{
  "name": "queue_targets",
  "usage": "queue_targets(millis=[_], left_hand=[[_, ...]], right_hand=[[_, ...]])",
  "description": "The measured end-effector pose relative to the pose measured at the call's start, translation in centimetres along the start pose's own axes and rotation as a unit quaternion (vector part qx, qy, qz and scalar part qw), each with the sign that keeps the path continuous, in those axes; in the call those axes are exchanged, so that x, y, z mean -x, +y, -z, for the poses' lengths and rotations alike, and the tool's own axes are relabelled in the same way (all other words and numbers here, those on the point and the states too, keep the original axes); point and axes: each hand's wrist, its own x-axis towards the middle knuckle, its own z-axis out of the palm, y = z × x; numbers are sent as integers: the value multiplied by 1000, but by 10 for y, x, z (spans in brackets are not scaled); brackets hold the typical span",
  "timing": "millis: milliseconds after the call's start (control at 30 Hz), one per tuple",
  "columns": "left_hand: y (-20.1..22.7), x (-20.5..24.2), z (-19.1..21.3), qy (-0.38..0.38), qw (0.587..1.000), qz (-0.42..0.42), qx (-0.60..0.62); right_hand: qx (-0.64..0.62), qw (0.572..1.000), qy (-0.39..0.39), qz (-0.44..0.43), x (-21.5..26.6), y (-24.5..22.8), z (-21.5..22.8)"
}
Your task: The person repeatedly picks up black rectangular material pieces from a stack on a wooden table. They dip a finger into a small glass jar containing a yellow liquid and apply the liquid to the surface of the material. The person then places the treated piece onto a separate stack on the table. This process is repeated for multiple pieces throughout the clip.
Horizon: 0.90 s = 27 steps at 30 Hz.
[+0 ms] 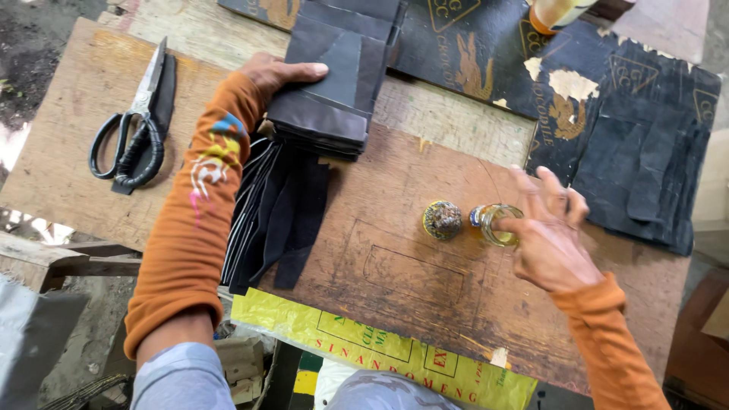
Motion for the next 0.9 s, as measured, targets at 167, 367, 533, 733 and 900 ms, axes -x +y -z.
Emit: queue_targets(millis=[167,367,533,733,900], left_hand=[[-1,2,-6,57,992,-20,-115],[-9,41,-12,187,881,-96,-423],[-20,63,-36,268,852,-222,-392],[-24,58,-47,235,866,-285,-336],[-26,51,-35,216,899,-347,-157]], right_hand=[[-94,989,111,23,24,6,20],[-110,985,127,28,29,1,19],[-126,981,143,31,28,-2,14],[-123,981,143,37,30,0,14],[-119,983,138,38,29,0,12]])
